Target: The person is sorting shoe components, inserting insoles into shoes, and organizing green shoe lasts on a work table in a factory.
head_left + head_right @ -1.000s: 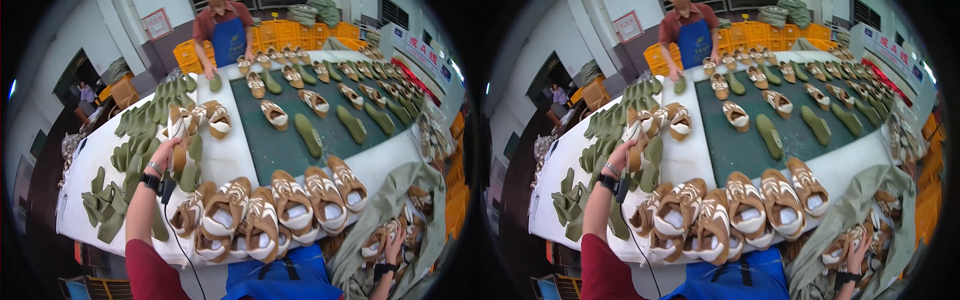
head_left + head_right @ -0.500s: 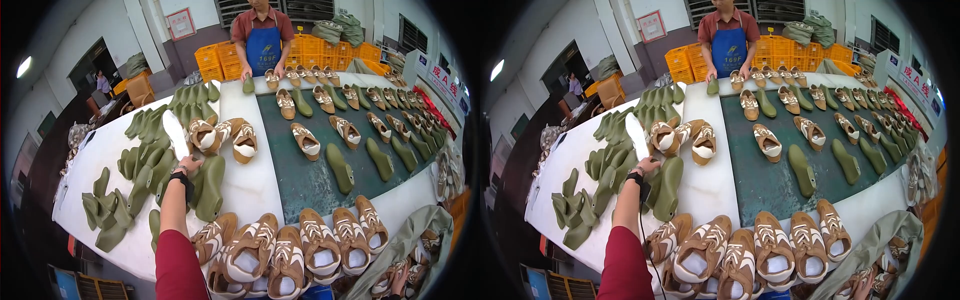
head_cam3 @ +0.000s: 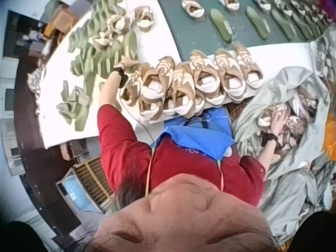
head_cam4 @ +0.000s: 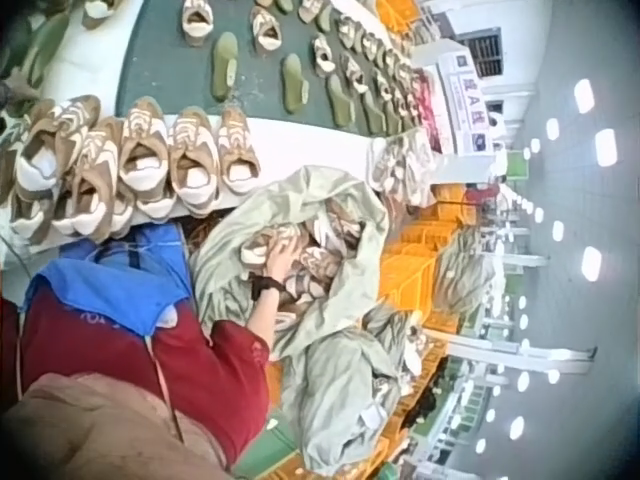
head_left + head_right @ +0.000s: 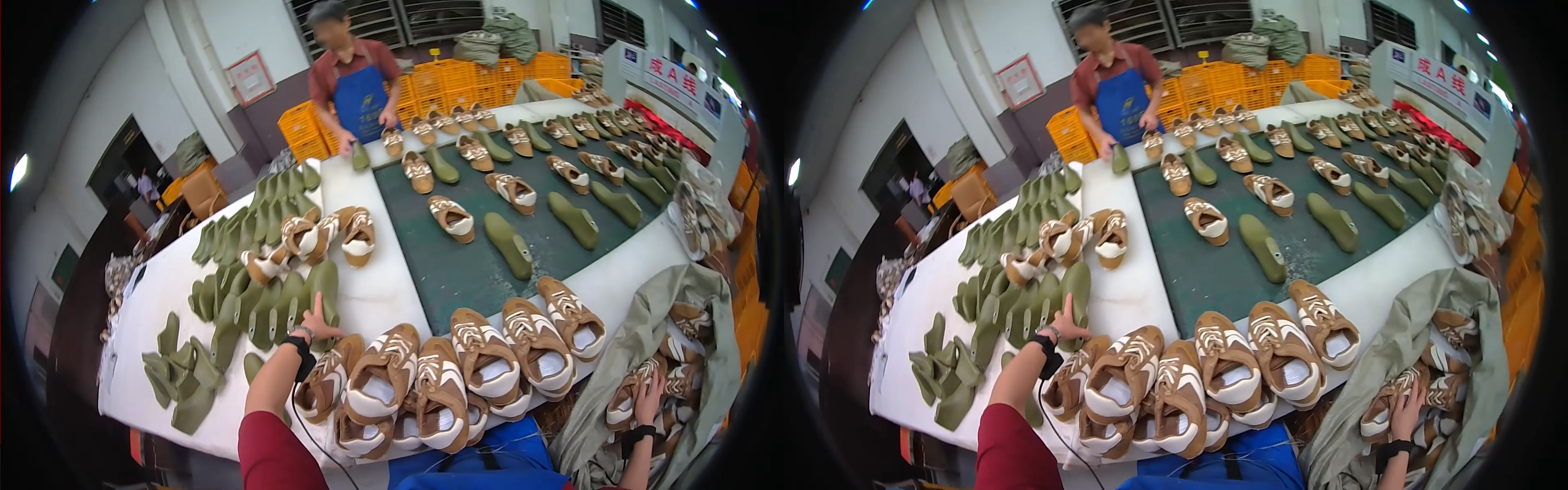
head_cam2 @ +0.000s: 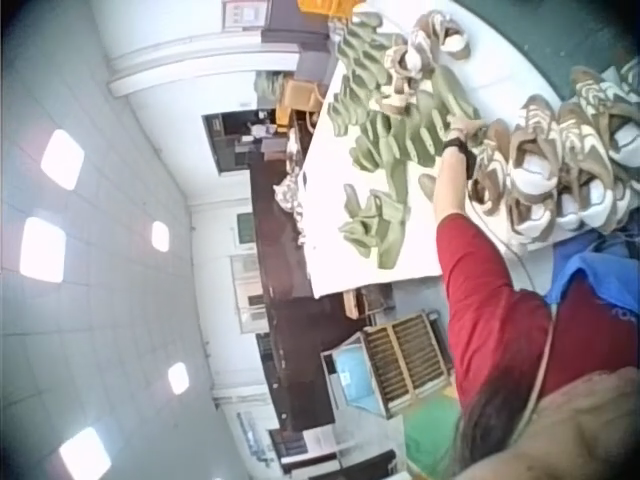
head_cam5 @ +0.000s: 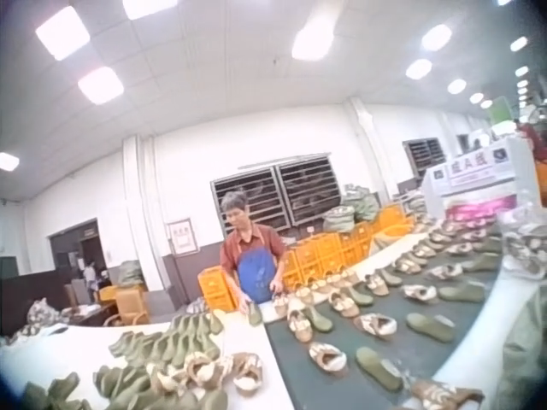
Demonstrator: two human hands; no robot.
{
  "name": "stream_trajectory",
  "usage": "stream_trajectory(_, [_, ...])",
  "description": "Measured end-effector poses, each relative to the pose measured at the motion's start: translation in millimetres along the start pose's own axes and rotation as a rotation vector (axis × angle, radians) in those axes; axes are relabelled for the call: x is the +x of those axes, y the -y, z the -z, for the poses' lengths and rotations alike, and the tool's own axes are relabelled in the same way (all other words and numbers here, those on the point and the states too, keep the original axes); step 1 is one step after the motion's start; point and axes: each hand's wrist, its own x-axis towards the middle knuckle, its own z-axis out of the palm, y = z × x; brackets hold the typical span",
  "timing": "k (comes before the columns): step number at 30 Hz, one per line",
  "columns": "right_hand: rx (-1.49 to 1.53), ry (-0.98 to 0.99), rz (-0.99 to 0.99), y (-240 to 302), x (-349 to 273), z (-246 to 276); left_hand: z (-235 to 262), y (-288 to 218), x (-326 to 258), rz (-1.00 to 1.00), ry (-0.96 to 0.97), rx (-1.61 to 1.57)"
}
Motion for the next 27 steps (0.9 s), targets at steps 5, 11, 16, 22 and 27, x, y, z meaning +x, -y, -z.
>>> stream_trajectory(5, [0.054, -0.029, -0.032, 2, -12, 3, 9, -29, -8, 0.074, 0.006, -0.047])
stream_trajectory(11, [0.081, -0.064, -0.049, 9, -13, 4, 47, -92, 6, 0.003, 0.398, -1.128])
stream_trajectory(16, [0.093, -0.046, -0.037, 12, -11, 3, 46, -204, 16, 0.018, 0.570, -1.264])
stream_trajectory(22, [0.094, -0.045, -0.062, 15, -15, 7, -6, -282, 40, -0.070, 0.295, -0.229])
stream_trajectory(27, [0.108, -0.025, -0.042, 25, -10, 8, -43, -284, 81, -0.493, 0.286, 0.271])
